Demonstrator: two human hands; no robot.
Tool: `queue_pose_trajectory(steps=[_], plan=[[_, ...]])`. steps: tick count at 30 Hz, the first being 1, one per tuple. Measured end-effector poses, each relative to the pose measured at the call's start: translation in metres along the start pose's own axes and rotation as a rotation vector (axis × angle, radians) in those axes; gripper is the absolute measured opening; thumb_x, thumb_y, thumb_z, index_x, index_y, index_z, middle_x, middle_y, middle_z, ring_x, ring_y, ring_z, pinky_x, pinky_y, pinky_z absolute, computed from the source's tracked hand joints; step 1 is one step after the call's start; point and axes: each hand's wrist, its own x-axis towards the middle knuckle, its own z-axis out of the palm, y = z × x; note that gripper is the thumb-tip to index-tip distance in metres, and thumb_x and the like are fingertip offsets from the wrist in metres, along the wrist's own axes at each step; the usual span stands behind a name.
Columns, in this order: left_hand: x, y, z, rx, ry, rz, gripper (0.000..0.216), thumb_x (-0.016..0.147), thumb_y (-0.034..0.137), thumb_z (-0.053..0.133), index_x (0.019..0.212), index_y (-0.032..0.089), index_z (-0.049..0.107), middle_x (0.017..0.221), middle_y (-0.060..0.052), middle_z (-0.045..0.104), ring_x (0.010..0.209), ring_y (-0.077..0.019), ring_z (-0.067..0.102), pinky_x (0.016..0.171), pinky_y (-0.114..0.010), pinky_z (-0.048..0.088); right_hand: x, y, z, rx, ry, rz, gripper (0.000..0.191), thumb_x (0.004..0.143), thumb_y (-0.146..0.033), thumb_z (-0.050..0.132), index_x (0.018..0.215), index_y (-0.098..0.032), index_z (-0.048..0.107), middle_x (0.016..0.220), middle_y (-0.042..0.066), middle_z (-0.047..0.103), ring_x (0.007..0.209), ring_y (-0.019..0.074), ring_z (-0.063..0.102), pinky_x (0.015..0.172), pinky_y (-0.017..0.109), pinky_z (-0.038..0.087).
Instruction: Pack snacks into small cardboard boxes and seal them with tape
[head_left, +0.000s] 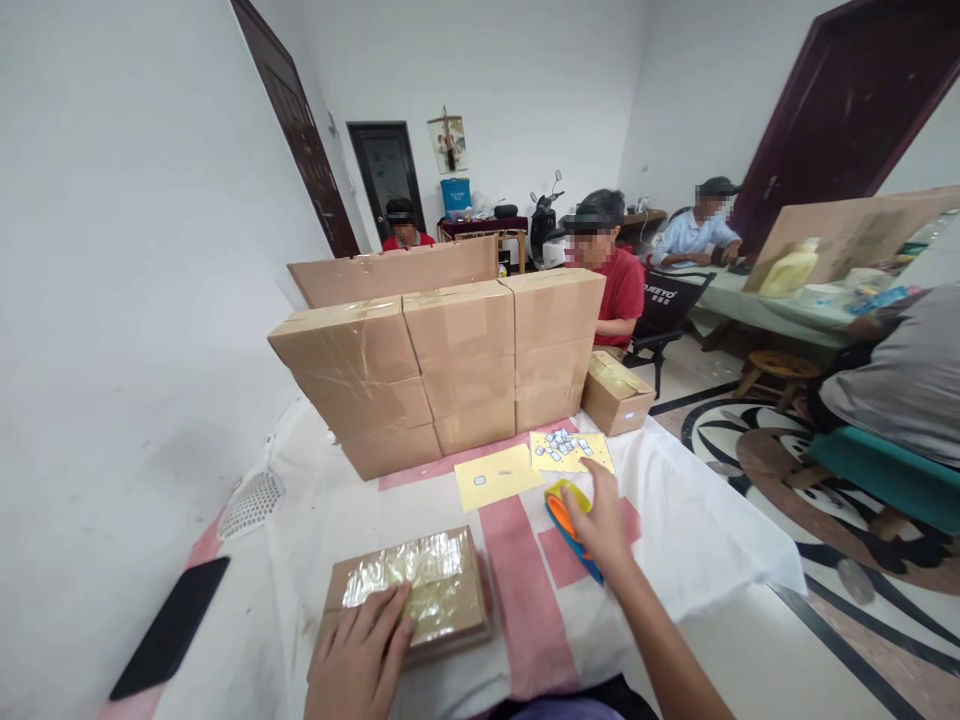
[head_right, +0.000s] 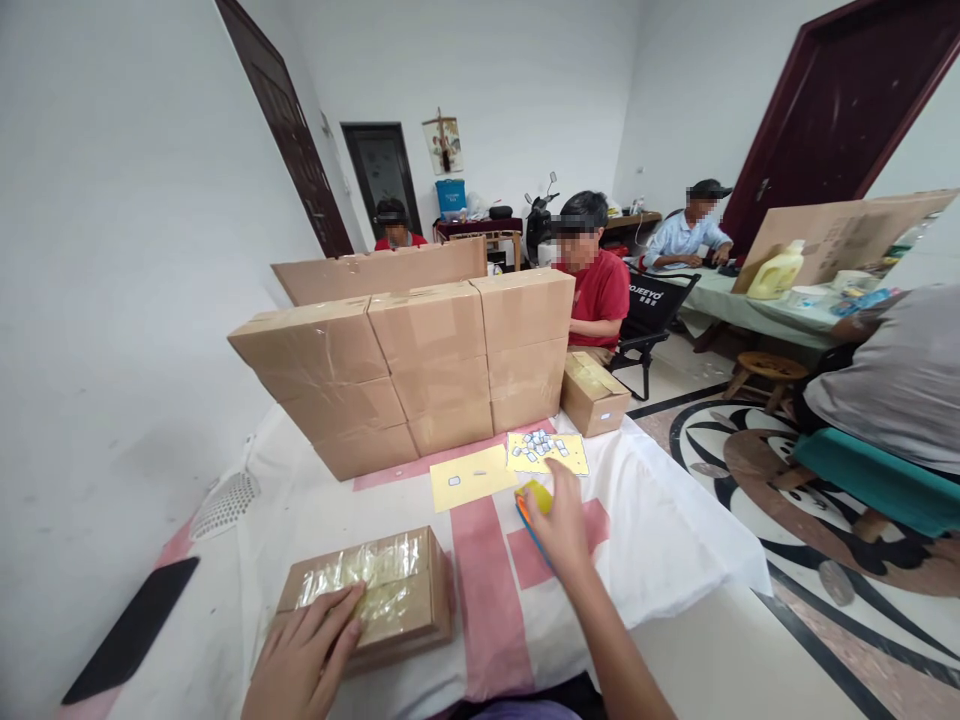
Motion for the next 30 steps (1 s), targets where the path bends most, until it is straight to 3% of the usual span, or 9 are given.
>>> queue_pose_trajectory(steps=[3,6,8,13,18,20,24,28,30], plan=[[0.001,0.0,0.0,-0.005,0.029,0.003,0.04,0.099,0.047,0.052,0.133,0.036,0.07,0.124,-0.003,0.075,0.11,-0.0226,0.068,0.087,-0.034,0.054,0.024,0.023,-0.019,0.086,-0.255,0.336,0.056,0.08,-0.049,0.07,0.125,-0.016,0.062,0.111,0.013,0.072,0.105,0.0311,0.068,0.092,0.047,0.054],[0.002,0.002,0.0,-0.008,0.069,0.022,0.039,0.099,0.046,0.053,0.132,0.035,0.07,0.123,-0.002,0.075,0.107,-0.0213,0.068,0.086,-0.033,0.053,0.025,0.031,-0.025,0.236,-0.503,0.458,0.045,0.081,-0.058,0.069,0.101,-0.017,0.072,0.085,0.006,0.074,0.078,0.0247,0.069,0.07,0.036,0.054],[0.002,0.005,0.0,-0.002,0.097,0.031,0.038,0.098,0.045,0.054,0.131,0.035,0.07,0.122,-0.001,0.075,0.105,-0.0208,0.069,0.085,-0.033,0.052,0.019,0.03,-0.025,0.307,-0.523,0.455,0.048,0.082,-0.063,0.068,0.091,-0.016,0.074,0.085,0.007,0.075,0.076,0.0237,0.068,0.067,0.033,0.052],[0.0,0.009,0.001,0.011,0.16,0.025,0.037,0.099,0.043,0.053,0.13,0.032,0.071,0.121,-0.001,0.075,0.106,-0.0209,0.068,0.084,-0.033,0.051,0.006,0.024,-0.015,0.569,-0.528,0.573,0.054,0.086,-0.068,0.061,0.101,-0.017,0.071,0.08,0.009,0.076,0.069,0.0244,0.069,0.063,0.035,0.053],[-0.003,0.008,-0.001,0.012,0.176,0.064,0.037,0.098,0.044,0.057,0.129,0.03,0.072,0.125,-0.004,0.074,0.11,-0.0219,0.068,0.089,-0.034,0.051,-0.006,0.009,0.003,0.635,-0.245,0.635,0.05,0.083,-0.07,0.061,0.087,-0.021,0.069,0.083,0.011,0.076,0.082,0.0298,0.073,0.072,0.04,0.061],[-0.003,0.012,-0.001,0.029,0.221,0.074,0.035,0.098,0.042,0.059,0.127,0.029,0.072,0.126,-0.005,0.073,0.111,-0.0229,0.067,0.092,-0.035,0.05,-0.012,-0.006,0.006,0.652,-0.205,0.642,0.053,0.082,-0.074,0.058,0.086,-0.021,0.068,0.083,0.012,0.076,0.087,0.0317,0.074,0.072,0.041,0.062],[0.003,0.035,-0.003,0.011,0.395,0.147,0.03,0.096,0.031,0.06,0.124,0.025,0.07,0.121,-0.007,0.074,0.11,-0.0239,0.067,0.098,-0.039,0.045,-0.027,-0.05,0.0,0.754,-0.301,0.583,0.056,0.083,-0.075,0.061,0.089,-0.02,0.069,0.078,0.01,0.076,0.077,0.029,0.073,0.066,0.039,0.06],[0.016,0.073,-0.011,-0.123,0.48,0.286,0.028,0.095,0.021,0.059,0.121,0.024,0.067,0.112,-0.006,0.075,0.104,-0.0216,0.068,0.096,-0.037,0.046,-0.047,-0.093,-0.011,0.895,-0.568,0.465,0.053,0.094,-0.067,0.054,0.109,-0.018,0.067,0.068,0.004,0.072,0.062,0.0225,0.068,0.062,0.033,0.055],[0.024,0.093,-0.015,-0.207,0.473,0.318,0.03,0.096,0.022,0.058,0.125,0.021,0.063,0.112,-0.009,0.075,0.104,-0.0223,0.068,0.094,-0.036,0.047,-0.058,-0.106,-0.015,0.91,-0.683,0.415,0.053,0.097,-0.065,0.052,0.118,-0.018,0.065,0.073,0.005,0.073,0.064,0.0216,0.069,0.064,0.033,0.054]])
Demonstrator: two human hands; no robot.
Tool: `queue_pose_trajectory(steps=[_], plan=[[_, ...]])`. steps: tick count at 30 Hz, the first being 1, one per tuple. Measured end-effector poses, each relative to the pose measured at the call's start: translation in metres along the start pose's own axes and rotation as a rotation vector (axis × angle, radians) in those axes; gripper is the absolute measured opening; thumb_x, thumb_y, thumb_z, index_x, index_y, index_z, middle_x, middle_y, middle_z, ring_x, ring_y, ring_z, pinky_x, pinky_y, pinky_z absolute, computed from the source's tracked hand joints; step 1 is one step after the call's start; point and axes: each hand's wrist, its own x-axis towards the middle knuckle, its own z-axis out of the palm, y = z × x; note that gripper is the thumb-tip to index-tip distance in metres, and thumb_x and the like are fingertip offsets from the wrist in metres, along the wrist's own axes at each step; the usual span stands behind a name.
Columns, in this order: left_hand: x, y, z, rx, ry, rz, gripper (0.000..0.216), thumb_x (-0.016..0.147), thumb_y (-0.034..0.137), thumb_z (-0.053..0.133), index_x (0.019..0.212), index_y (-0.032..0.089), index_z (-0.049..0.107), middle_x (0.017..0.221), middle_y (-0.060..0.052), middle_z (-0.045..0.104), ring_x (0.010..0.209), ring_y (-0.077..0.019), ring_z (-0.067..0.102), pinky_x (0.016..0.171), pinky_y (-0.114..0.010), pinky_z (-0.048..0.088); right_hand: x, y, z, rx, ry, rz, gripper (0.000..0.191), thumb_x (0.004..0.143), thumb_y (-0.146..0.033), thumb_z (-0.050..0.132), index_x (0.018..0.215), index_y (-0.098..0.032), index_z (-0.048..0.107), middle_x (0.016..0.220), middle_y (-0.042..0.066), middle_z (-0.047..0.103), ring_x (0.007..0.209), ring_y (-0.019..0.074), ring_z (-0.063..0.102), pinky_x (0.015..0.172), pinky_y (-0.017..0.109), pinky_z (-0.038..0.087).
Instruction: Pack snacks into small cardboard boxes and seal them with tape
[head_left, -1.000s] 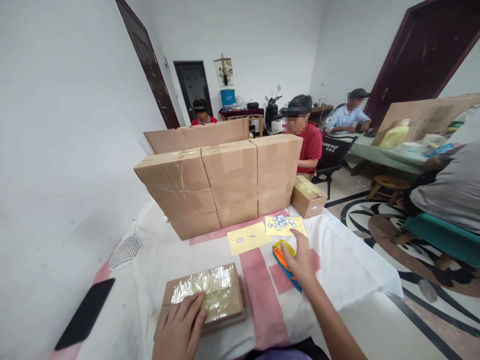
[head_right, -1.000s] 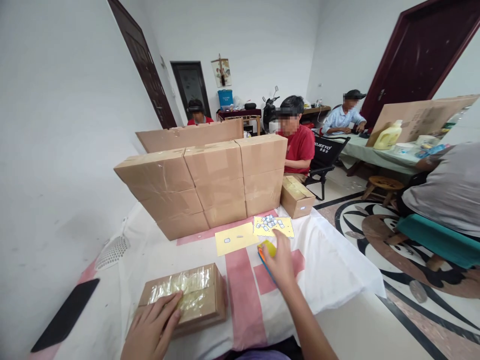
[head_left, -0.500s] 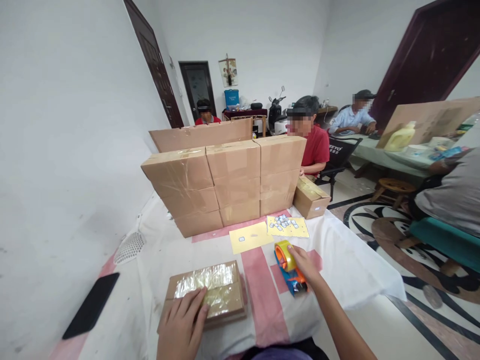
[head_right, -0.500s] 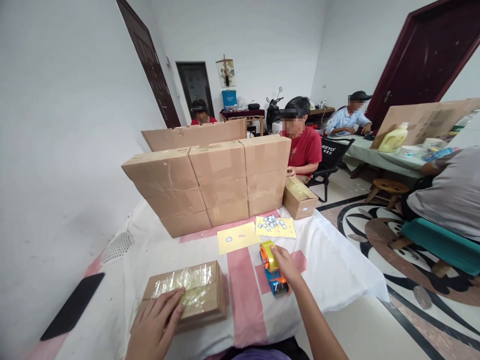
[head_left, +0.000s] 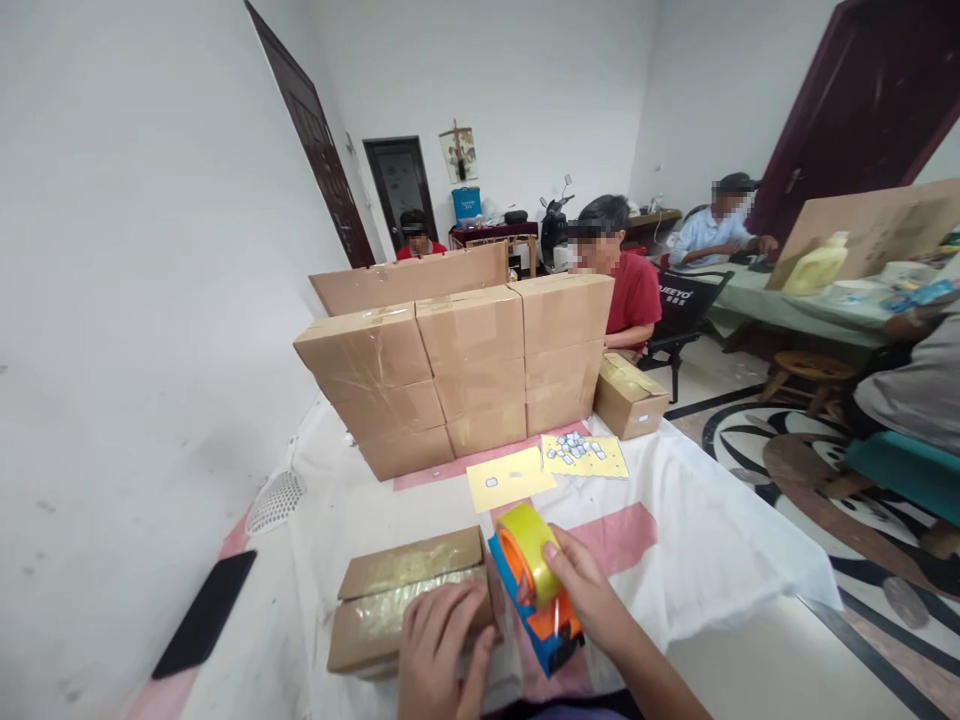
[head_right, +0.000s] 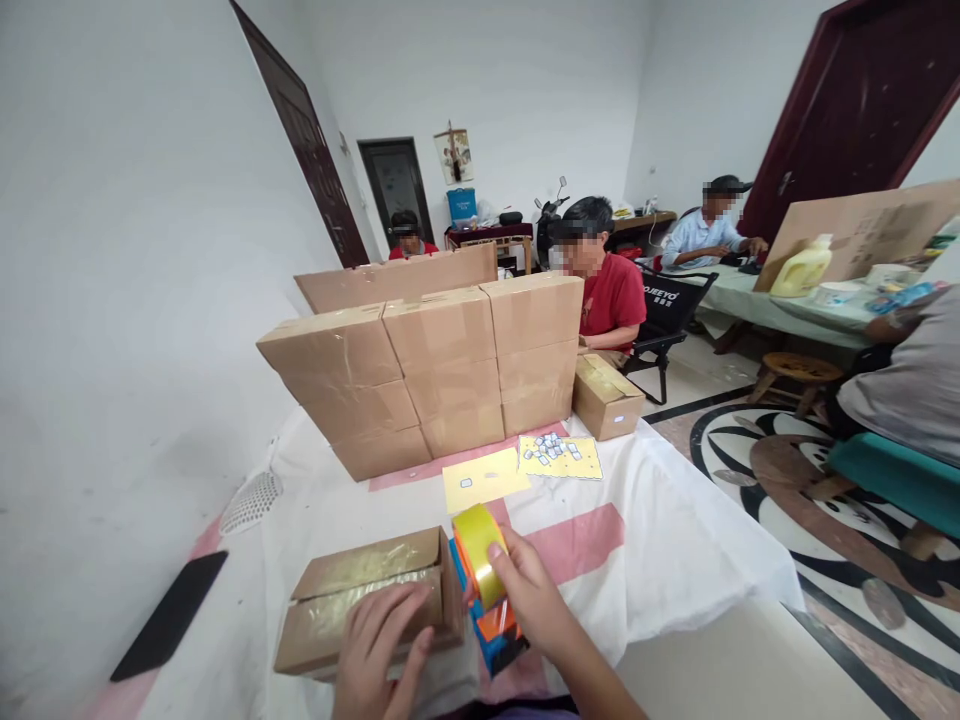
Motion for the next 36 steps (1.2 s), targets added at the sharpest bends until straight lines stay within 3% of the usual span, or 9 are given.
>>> queue_pose_trajectory(steps=[4,6,13,19,23,27,32,36], plan=[[0.024,0.023,0.009,-0.188,-0.036,-0.053,0.034,0.099,0.034,0.055,0.13,0.019,0.056,0.113,-0.011,0.073,0.103,-0.0244,0.068,0.088,-0.037,0.051,-0.018,0.0,0.009,-0.18,-0.01,-0.094,0.045,0.1,-0.058,0.053,0.123,-0.021,0.067,0.111,0.009,0.073,0.101,0.0248,0.068,0.091,0.036,0.053],[0.031,0.028,0.013,-0.277,-0.03,-0.075,0.031,0.101,0.038,0.053,0.127,0.021,0.056,0.11,-0.01,0.073,0.1,-0.0241,0.068,0.086,-0.037,0.052,-0.024,0.002,0.006,-0.217,-0.007,-0.14,0.044,0.102,-0.056,0.05,0.124,-0.023,0.067,0.118,0.009,0.07,0.108,0.0248,0.065,0.098,0.037,0.05],[0.035,0.033,0.02,-0.508,-0.086,-0.177,0.033,0.1,0.04,0.055,0.128,0.023,0.058,0.12,-0.011,0.069,0.11,-0.0244,0.065,0.091,-0.037,0.055,-0.028,0.014,-0.006,-0.279,-0.066,-0.189,0.057,0.084,-0.052,0.077,0.129,-0.021,0.062,0.11,0.009,0.07,0.095,0.0242,0.066,0.08,0.032,0.055],[0.015,0.063,0.043,-0.463,-0.079,-0.496,0.03,0.095,0.045,0.062,0.114,0.021,0.063,0.108,-0.01,0.07,0.1,-0.0254,0.067,0.088,-0.04,0.055,-0.03,0.012,-0.011,-0.163,0.103,-0.212,0.038,0.093,-0.052,0.065,0.113,-0.02,0.063,0.092,0.008,0.073,0.083,0.0217,0.07,0.073,0.03,0.056],[0.001,0.081,0.06,-0.493,-0.09,-0.581,0.043,0.089,0.05,0.066,0.118,0.019,0.061,0.111,-0.013,0.068,0.104,-0.0283,0.067,0.088,-0.041,0.057,-0.03,0.001,-0.009,0.011,0.202,-0.255,0.036,0.092,-0.053,0.067,0.106,-0.021,0.064,0.09,0.008,0.076,0.082,0.0226,0.072,0.078,0.032,0.059],[-0.001,0.086,0.065,-0.53,-0.103,-0.593,0.038,0.09,0.048,0.065,0.116,0.02,0.069,0.117,-0.015,0.065,0.11,-0.0294,0.064,0.094,-0.045,0.055,-0.032,0.0,-0.006,0.034,0.251,-0.24,0.037,0.089,-0.054,0.071,0.103,-0.02,0.066,0.091,0.01,0.076,0.082,0.0239,0.073,0.074,0.033,0.061],[0.008,0.089,0.067,-0.681,-0.093,-0.632,0.033,0.093,0.049,0.061,0.084,0.022,0.079,0.105,-0.012,0.062,0.105,-0.0261,0.062,0.098,-0.041,0.052,-0.029,0.012,-0.007,-0.015,0.238,-0.248,0.038,0.09,-0.054,0.07,0.108,-0.021,0.064,0.09,0.009,0.077,0.078,0.0223,0.074,0.07,0.031,0.062],[0.015,0.088,0.069,-0.812,-0.1,-0.713,0.041,0.091,0.053,0.065,0.069,0.021,0.077,0.086,-0.007,0.055,0.087,-0.0209,0.058,0.084,-0.033,0.052,-0.022,0.015,-0.008,-0.073,0.246,-0.297,0.034,0.092,-0.052,0.067,0.105,-0.021,0.063,0.088,0.008,0.076,0.076,0.0208,0.074,0.071,0.03,0.062]])
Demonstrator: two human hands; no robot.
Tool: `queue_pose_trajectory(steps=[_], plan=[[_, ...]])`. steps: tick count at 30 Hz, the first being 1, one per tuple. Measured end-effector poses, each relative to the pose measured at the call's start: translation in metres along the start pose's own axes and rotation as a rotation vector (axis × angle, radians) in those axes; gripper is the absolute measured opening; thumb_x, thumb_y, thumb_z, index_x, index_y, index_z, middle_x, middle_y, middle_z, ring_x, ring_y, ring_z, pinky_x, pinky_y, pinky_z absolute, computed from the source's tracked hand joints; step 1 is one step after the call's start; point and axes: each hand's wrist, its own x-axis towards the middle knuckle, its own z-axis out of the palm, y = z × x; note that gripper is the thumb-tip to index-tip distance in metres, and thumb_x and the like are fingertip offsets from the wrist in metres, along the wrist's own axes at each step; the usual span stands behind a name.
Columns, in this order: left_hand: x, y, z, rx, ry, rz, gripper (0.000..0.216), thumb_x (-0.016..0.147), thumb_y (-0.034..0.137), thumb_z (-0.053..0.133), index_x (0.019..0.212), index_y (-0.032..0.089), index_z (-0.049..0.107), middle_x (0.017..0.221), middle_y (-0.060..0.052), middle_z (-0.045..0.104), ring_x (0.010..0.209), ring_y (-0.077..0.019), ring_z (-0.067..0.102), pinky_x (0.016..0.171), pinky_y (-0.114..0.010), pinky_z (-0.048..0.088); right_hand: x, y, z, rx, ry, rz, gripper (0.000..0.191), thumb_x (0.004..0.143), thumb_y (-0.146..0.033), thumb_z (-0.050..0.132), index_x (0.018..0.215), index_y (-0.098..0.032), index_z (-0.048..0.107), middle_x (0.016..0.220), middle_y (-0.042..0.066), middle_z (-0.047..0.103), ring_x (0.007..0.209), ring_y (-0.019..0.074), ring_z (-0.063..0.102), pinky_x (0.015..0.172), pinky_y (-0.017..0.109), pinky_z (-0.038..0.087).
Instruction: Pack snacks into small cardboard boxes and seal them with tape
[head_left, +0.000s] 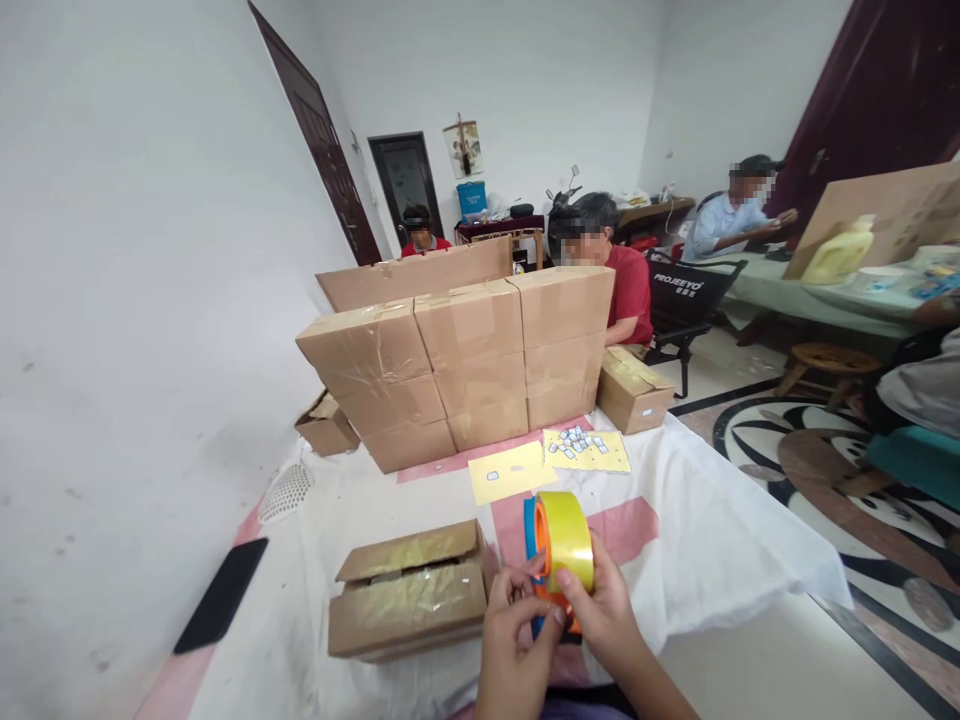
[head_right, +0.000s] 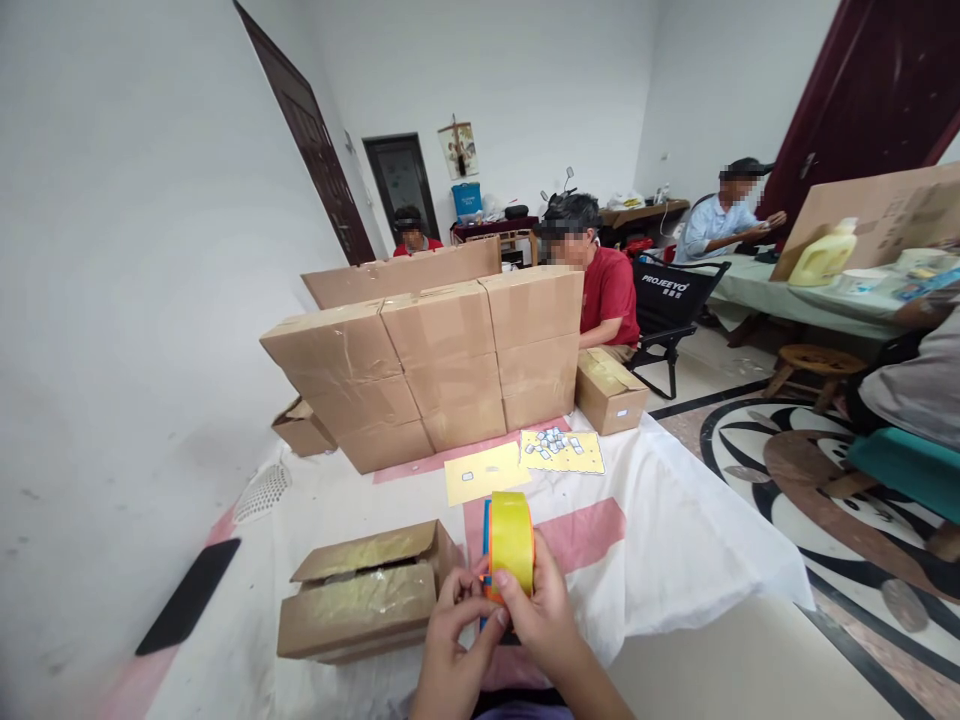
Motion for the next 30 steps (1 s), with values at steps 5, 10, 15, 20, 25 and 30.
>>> queue_pose_trajectory(steps=[5,10,15,20,25,30], plan=[[0.007,0.007,-0.001,-0.046,0.007,-0.017,0.042,0.09,0.054,0.065,0.068,0.021,0.079,0.08,-0.005,0.053,0.08,-0.0187,0.054,0.075,-0.028,0.05,0.009,0.003,0.003,-0.029,0.041,-0.047,0.029,0.093,-0.049,0.066,0.101,-0.021,0.061,0.086,0.006,0.075,0.075,0.0192,0.073,0.069,0.027,0.062],[0.003,0.014,-0.006,0.055,0.067,0.042,0.042,0.094,0.048,0.062,0.067,0.019,0.076,0.08,-0.005,0.054,0.079,-0.0181,0.056,0.074,-0.028,0.05,0.017,0.017,-0.003,-0.146,0.061,-0.067,0.027,0.093,-0.046,0.065,0.102,-0.021,0.062,0.09,0.007,0.075,0.079,0.0201,0.072,0.072,0.029,0.06],[0.003,0.017,-0.011,0.108,-0.079,0.022,0.035,0.096,0.04,0.058,0.074,0.02,0.076,0.084,-0.007,0.068,0.083,-0.019,0.063,0.079,-0.028,0.05,0.035,0.022,-0.008,-0.099,0.12,-0.072,0.029,0.093,-0.047,0.067,0.101,-0.02,0.061,0.094,0.008,0.076,0.079,0.0195,0.071,0.072,0.03,0.059],[0.007,0.013,-0.009,0.017,-0.231,-0.265,0.033,0.093,0.038,0.058,0.074,0.017,0.075,0.066,-0.003,0.071,0.06,-0.0142,0.059,0.06,-0.023,0.042,0.041,0.011,-0.007,0.018,0.157,-0.002,0.035,0.089,-0.049,0.072,0.106,-0.021,0.058,0.092,0.008,0.077,0.083,0.0219,0.073,0.075,0.032,0.059],[0.009,0.007,-0.007,-0.106,-0.239,-0.38,0.034,0.088,0.044,0.063,0.076,0.014,0.074,0.064,-0.004,0.071,0.055,-0.0127,0.055,0.057,-0.023,0.039,0.042,0.007,-0.006,0.128,0.199,0.074,0.042,0.084,-0.048,0.077,0.11,-0.022,0.057,0.088,0.004,0.075,0.077,0.0213,0.072,0.069,0.031,0.059],[0.012,0.007,-0.006,-0.134,-0.242,-0.422,0.042,0.085,0.053,0.065,0.075,0.013,0.073,0.064,-0.005,0.071,0.054,-0.0128,0.054,0.056,-0.024,0.039,0.048,0.005,-0.007,0.138,0.272,0.114,0.048,0.079,-0.05,0.081,0.109,-0.02,0.059,0.084,0.003,0.074,0.072,0.0205,0.07,0.065,0.03,0.058]])
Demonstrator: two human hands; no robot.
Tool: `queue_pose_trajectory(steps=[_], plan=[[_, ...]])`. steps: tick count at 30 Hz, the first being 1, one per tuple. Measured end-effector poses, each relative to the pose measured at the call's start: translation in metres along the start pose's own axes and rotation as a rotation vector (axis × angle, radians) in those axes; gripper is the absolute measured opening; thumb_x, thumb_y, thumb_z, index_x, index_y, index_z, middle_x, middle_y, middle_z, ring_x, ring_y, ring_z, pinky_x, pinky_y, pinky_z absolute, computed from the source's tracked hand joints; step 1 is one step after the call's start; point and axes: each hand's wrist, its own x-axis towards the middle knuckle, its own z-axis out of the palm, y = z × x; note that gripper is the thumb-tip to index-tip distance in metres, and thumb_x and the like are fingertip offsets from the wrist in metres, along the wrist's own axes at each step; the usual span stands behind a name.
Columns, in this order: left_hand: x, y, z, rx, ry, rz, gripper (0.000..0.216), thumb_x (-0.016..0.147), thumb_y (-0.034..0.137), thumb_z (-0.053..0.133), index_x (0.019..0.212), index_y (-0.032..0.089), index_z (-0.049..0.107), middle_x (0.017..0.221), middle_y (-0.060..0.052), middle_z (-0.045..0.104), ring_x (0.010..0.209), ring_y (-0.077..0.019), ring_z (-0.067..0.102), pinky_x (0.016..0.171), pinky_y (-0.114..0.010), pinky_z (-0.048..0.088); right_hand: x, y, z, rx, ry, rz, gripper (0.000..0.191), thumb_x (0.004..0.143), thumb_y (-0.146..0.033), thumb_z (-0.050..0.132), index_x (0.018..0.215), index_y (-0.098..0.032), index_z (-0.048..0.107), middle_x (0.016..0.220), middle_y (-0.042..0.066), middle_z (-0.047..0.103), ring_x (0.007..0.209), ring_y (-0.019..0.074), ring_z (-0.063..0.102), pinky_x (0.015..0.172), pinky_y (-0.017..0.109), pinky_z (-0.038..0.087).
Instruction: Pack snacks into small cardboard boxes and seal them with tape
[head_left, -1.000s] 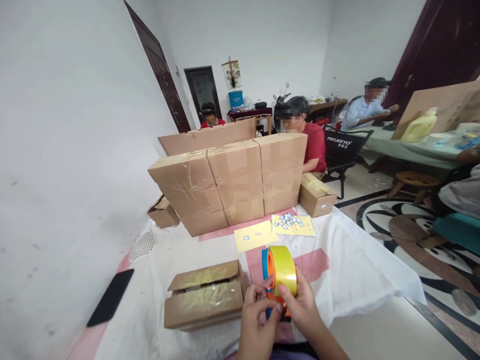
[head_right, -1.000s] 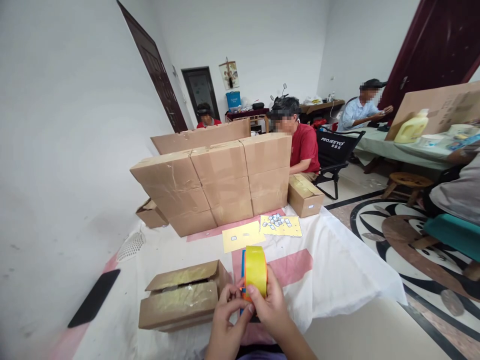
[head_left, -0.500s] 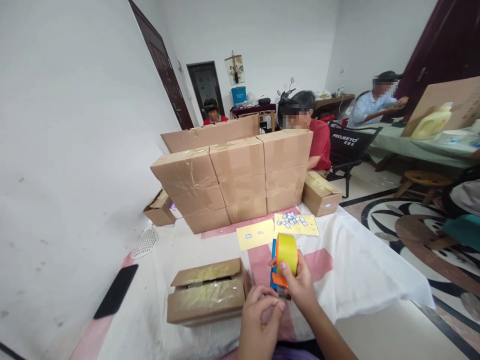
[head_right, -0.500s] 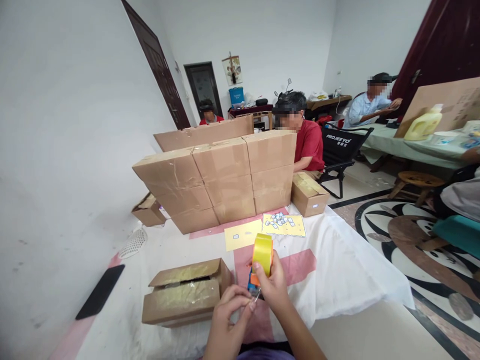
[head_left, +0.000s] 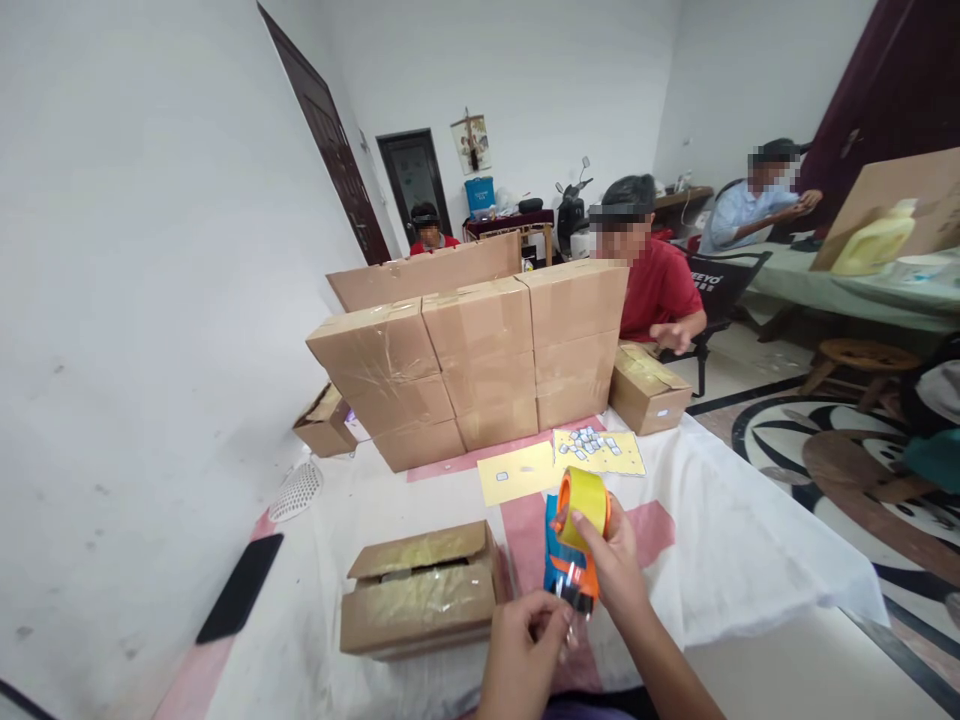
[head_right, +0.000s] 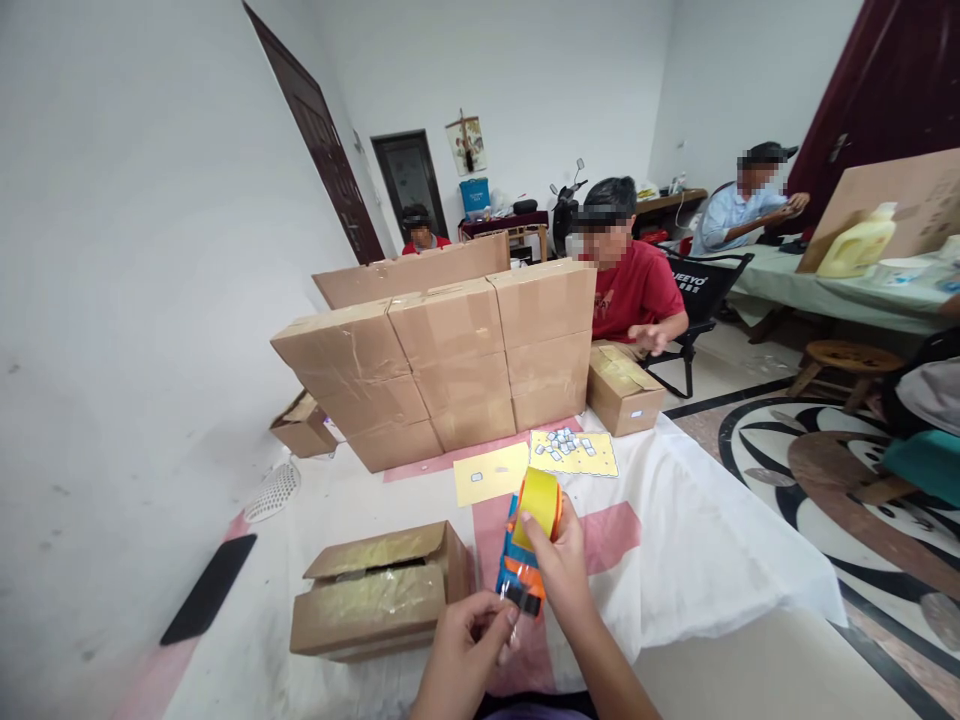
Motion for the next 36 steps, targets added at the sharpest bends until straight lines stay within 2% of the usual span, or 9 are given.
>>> queue_pose_trajectory(steps=[2,6,10,15,19,25,36], plan=[[-0.001,0.003,0.0,0.011,-0.011,-0.002,0.042,0.085,0.054,0.065,0.076,0.014,0.073,0.065,-0.005,0.071,0.054,-0.0128,0.054,0.056,-0.023,0.039,0.002,-0.004,-0.001,-0.025,0.022,-0.008,0.047,0.079,-0.051,0.081,0.108,-0.02,0.059,0.082,0.004,0.074,0.071,0.0206,0.07,0.064,0.03,0.058],[-0.005,0.007,-0.001,0.052,-0.036,0.032,0.044,0.088,0.054,0.062,0.073,0.014,0.072,0.065,-0.006,0.072,0.053,-0.012,0.052,0.056,-0.023,0.038,0.005,-0.013,-0.003,-0.071,0.12,-0.14,0.044,0.078,-0.048,0.083,0.103,-0.022,0.059,0.084,0.003,0.074,0.071,0.0193,0.07,0.066,0.029,0.059],[-0.008,0.004,-0.002,0.06,-0.048,0.007,0.05,0.086,0.061,0.062,0.077,0.013,0.073,0.063,-0.007,0.072,0.05,-0.0113,0.048,0.052,-0.023,0.034,0.004,-0.021,-0.005,-0.093,0.133,-0.186,0.044,0.075,-0.047,0.084,0.103,-0.022,0.06,0.082,0.003,0.074,0.069,0.0196,0.071,0.064,0.029,0.06],[-0.008,-0.007,-0.003,0.053,-0.059,-0.009,0.055,0.083,0.067,0.064,0.078,0.013,0.073,0.063,-0.008,0.072,0.048,-0.0112,0.049,0.051,-0.022,0.035,0.005,-0.027,-0.004,0.035,0.106,-0.082,0.048,0.074,-0.049,0.085,0.105,-0.021,0.062,0.085,0.005,0.076,0.069,0.0229,0.073,0.064,0.033,0.062],[-0.009,-0.014,0.0,0.028,-0.054,-0.035,0.06,0.08,0.073,0.064,0.076,0.013,0.072,0.062,-0.008,0.071,0.046,-0.0107,0.048,0.051,-0.022,0.037,0.008,-0.023,-0.005,0.112,0.049,0.019,0.045,0.075,-0.049,0.084,0.105,-0.021,0.064,0.08,0.005,0.076,0.067,0.0247,0.073,0.062,0.035,0.061],[-0.013,-0.017,0.002,0.038,-0.05,-0.029,0.063,0.08,0.075,0.062,0.076,0.014,0.071,0.058,-0.005,0.068,0.044,-0.0105,0.048,0.05,-0.022,0.037,0.013,-0.02,-0.006,0.136,0.037,0.035,0.038,0.075,-0.047,0.083,0.098,-0.021,0.067,0.086,0.006,0.079,0.077,0.0286,0.076,0.063,0.035,0.06],[-0.017,-0.028,0.008,-0.031,-0.065,-0.053,0.072,0.076,0.083,0.061,0.078,0.012,0.073,0.056,-0.006,0.066,0.043,-0.01,0.047,0.048,-0.022,0.039,0.012,-0.018,-0.006,0.205,0.06,0.092,0.045,0.073,-0.044,0.086,0.107,-0.02,0.067,0.094,0.007,0.08,0.078,0.0276,0.077,0.062,0.032,0.061]])
